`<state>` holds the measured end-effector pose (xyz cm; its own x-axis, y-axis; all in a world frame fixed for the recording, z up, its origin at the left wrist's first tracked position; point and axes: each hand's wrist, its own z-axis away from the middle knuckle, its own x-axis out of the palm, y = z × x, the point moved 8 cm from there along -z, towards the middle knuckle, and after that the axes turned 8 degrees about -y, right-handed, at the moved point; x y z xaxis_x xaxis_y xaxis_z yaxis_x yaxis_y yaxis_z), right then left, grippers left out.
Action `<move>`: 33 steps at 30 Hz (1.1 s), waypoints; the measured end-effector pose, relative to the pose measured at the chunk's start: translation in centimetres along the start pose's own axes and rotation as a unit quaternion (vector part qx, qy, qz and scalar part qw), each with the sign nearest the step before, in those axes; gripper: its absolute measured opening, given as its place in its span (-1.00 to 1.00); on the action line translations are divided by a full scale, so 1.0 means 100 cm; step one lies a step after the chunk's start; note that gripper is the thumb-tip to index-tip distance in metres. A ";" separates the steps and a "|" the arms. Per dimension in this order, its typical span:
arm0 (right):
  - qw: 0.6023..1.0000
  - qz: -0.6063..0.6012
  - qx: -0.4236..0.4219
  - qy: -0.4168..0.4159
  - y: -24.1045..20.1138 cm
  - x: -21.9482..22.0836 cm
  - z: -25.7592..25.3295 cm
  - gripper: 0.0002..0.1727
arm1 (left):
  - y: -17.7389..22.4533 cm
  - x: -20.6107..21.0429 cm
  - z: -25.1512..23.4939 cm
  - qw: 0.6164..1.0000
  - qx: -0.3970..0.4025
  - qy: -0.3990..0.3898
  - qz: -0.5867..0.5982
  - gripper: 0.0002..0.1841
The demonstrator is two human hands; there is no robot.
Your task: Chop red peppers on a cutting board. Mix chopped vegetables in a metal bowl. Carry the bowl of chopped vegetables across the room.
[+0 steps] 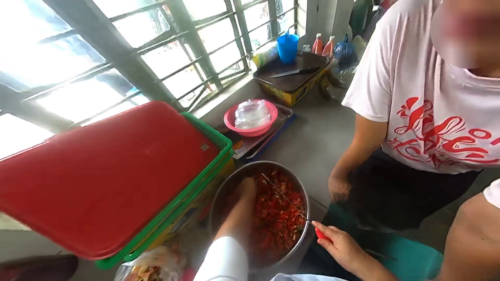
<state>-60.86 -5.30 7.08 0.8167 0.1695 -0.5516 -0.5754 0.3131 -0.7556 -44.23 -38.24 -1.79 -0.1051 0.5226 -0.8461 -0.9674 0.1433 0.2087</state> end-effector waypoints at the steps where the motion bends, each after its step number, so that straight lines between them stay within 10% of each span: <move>1: 1.000 -0.003 0.001 0.003 0.002 0.000 0.001 -0.46 | 0.002 -0.001 0.002 1.000 0.009 0.003 -0.001 -0.62; 14: 0.997 0.070 -0.019 -0.018 -0.026 0.003 -0.028 -0.46 | -0.003 -0.073 0.087 0.867 0.047 0.153 0.471 -0.63; 29: 0.987 0.135 -0.086 0.014 -0.025 0.019 -0.021 -0.52 | -0.015 -0.022 0.099 0.707 -0.003 0.113 0.698 -0.67; 33: 0.996 0.071 -0.020 -0.054 -0.021 0.018 -0.035 -0.48 | -0.001 -0.003 0.124 0.820 0.034 -0.020 0.572 -0.69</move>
<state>-58.33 -8.88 6.39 0.7257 0.3099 -0.6142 -0.6849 0.2414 -0.6875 -41.28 -28.01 4.55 -0.9247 0.3757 -0.0619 -0.2270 -0.4136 0.8817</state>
